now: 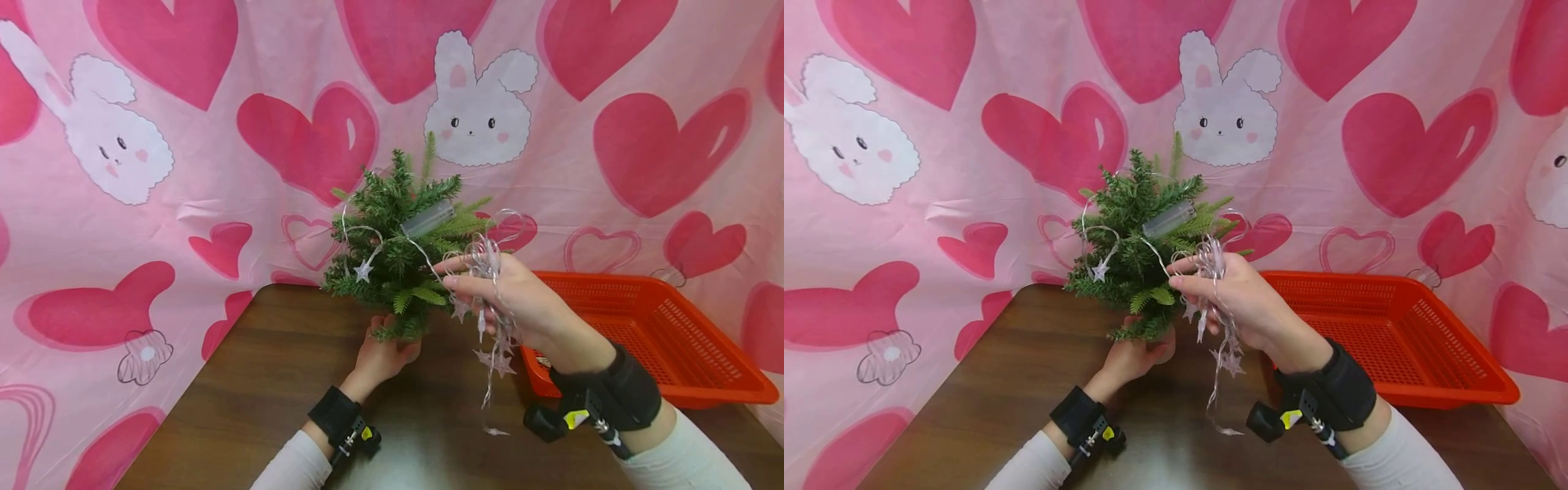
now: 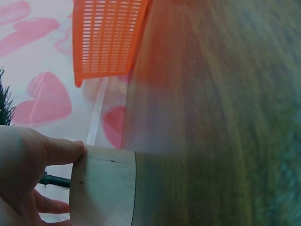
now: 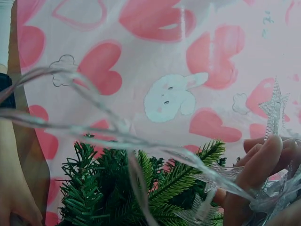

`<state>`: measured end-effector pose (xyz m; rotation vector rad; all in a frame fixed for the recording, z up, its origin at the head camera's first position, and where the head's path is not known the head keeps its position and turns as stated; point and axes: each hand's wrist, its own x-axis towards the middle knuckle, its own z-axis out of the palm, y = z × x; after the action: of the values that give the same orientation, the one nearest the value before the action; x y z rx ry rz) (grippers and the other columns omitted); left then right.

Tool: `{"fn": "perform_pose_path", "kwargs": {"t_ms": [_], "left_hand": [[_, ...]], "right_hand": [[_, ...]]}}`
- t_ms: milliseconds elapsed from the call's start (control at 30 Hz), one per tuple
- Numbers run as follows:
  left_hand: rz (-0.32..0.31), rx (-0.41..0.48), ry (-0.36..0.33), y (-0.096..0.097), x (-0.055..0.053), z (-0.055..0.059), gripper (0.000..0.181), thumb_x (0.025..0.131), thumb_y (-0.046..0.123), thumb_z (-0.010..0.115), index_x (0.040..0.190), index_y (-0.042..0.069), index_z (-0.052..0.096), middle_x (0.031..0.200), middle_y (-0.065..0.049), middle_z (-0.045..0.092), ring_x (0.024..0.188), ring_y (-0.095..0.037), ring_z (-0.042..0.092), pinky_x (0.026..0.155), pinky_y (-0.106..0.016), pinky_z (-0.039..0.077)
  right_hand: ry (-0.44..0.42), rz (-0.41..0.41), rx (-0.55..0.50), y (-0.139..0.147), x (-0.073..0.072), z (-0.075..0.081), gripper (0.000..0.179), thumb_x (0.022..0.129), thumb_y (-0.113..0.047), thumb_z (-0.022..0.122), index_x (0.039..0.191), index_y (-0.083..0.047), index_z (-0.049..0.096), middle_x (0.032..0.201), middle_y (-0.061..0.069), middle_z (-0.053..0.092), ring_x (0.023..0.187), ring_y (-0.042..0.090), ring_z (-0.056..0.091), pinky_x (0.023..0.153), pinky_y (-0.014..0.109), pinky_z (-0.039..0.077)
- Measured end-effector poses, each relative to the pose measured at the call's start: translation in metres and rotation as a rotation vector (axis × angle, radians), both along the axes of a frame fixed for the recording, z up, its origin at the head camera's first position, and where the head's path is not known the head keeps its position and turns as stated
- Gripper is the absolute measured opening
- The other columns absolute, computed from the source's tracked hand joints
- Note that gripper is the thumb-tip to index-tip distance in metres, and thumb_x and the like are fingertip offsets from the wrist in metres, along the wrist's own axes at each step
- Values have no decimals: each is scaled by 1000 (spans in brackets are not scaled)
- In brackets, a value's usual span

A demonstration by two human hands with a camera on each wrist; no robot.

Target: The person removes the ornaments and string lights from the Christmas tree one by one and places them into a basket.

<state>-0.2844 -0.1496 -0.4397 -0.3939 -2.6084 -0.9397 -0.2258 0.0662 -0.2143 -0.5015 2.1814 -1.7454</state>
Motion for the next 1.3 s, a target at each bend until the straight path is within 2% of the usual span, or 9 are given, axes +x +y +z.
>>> {"fn": "perform_pose_path", "kwargs": {"t_ms": [267,367,467,600,733,833,933,1067,1300], "left_hand": [[11,8,51,1,-3,-5,55,84,28,77,123,0,50,112,-27,52,101,-44,57,77,-58,53],[-95,41,117,-4,-9,-7,46,84,23,77,119,2,55,111,-25,55,104,-42,56,82,-59,50],[-301,150,166,-10,-21,-7,29,83,13,76,108,7,63,97,-16,63,92,-29,60,80,-49,51],[-441,323,12,-18,-28,-4,30,82,5,76,110,9,66,95,-9,69,85,-11,62,77,-30,52],[-290,391,-259,-25,-20,-1,53,83,12,77,131,4,55,127,-16,61,117,-25,59,93,-36,51],[-206,380,-361,-26,-17,1,66,85,17,77,142,2,46,140,-20,52,131,-35,50,99,-48,48],[-185,329,-359,-25,-16,2,69,85,17,76,143,-1,44,142,-22,50,133,-39,48,104,-54,43],[-175,240,-321,-23,-17,4,66,85,15,75,140,-5,44,137,-25,52,129,-41,49,104,-56,41],[-149,147,-350,-23,-19,3,70,86,19,74,143,-6,41,141,-26,48,130,-41,47,103,-55,42]], "right_hand": [[51,13,72,0,-4,-3,33,93,-30,69,117,-8,67,59,-5,46,46,11,45,45,29,48],[49,-16,61,-2,-4,-3,28,92,-29,70,110,-8,65,64,-3,49,49,12,46,46,30,48],[45,-48,47,-3,-3,-3,25,92,-28,70,105,-9,62,71,-1,53,51,13,46,48,30,47],[59,-80,44,-2,-1,-2,28,91,-31,71,107,-10,63,74,0,51,55,14,46,52,31,48],[82,-71,38,-1,1,-1,31,91,-35,70,108,-9,64,76,0,53,60,14,47,54,31,49],[105,-39,-3,-2,0,-1,30,94,-35,66,107,-8,63,89,0,66,62,13,45,52,29,46],[109,-28,-80,-2,0,-1,25,97,-33,63,102,-9,60,96,-1,73,62,13,47,48,27,42],[91,-51,-183,-2,0,0,22,97,-31,63,98,-9,56,77,-2,67,63,14,50,47,27,39],[129,-23,-210,-2,0,3,35,97,-29,64,120,-2,62,71,-1,54,65,13,44,51,28,36]]}}
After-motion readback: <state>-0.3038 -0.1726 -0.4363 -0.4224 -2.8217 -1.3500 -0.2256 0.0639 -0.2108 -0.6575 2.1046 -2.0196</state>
